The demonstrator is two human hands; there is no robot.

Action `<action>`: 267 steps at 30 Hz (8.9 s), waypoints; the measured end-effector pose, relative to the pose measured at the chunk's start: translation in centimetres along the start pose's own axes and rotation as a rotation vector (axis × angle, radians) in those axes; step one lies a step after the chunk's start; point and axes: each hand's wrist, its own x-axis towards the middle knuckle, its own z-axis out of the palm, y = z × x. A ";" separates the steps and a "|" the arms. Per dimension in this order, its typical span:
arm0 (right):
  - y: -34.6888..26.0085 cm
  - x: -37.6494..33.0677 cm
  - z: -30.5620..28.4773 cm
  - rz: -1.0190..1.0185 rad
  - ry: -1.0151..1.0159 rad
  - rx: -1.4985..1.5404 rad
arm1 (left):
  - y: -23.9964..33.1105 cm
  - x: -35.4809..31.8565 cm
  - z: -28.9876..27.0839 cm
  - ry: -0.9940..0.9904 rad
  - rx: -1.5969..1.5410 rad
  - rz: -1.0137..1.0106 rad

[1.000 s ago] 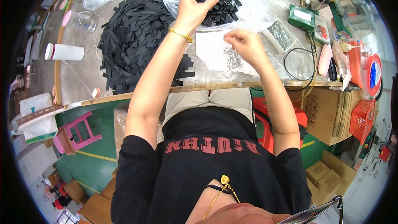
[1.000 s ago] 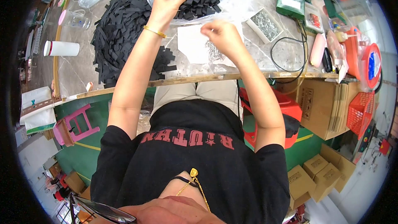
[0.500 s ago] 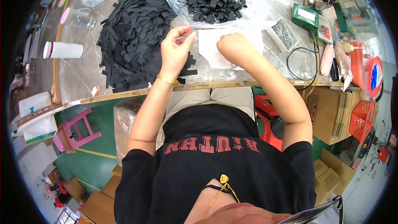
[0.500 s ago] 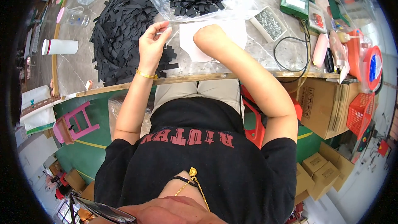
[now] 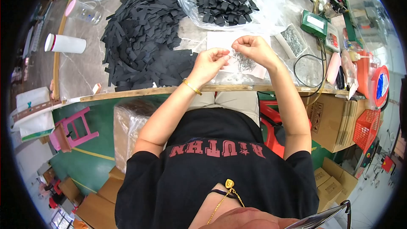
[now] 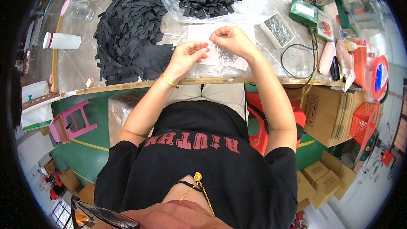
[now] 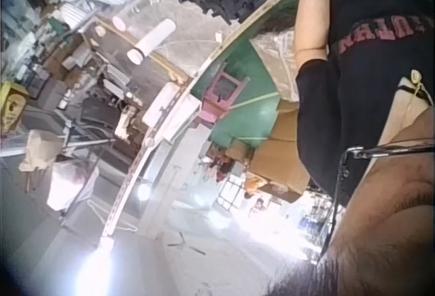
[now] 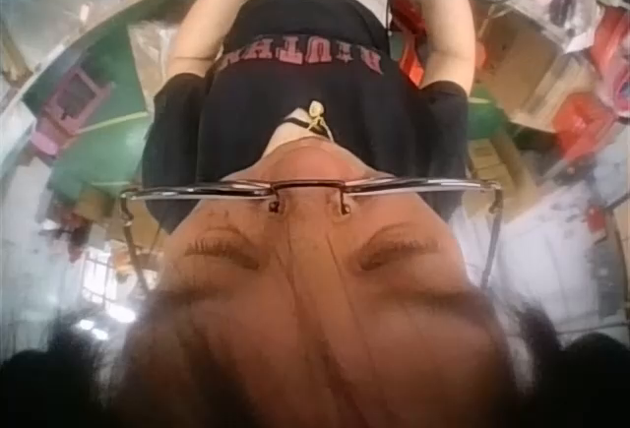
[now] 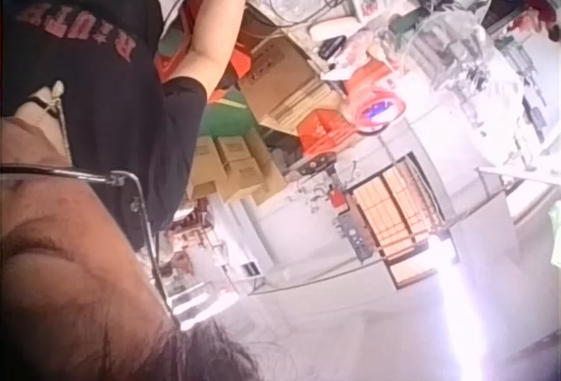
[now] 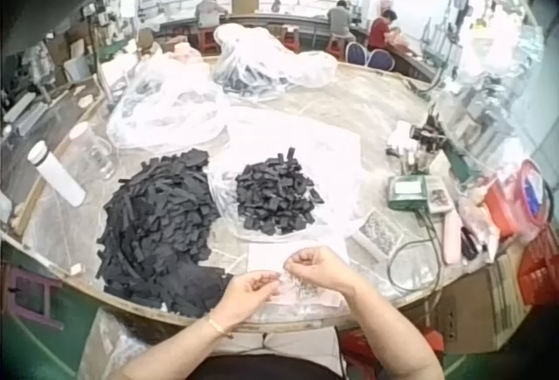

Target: Sorting small black components on a table and then packing a large quantity into a plastic bag.

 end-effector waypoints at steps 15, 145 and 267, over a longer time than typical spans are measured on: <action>1.0 -1.9 1.0 0.035 -0.003 0.494 | 1.2 -0.2 1.4 -0.045 -0.108 0.032; -0.3 -6.0 8.6 -0.128 0.297 0.268 | 2.2 -10.8 -28.5 0.910 0.921 0.135; -3.6 -4.4 5.3 -0.044 0.085 0.710 | 3.8 -3.8 -0.7 0.193 -0.030 0.305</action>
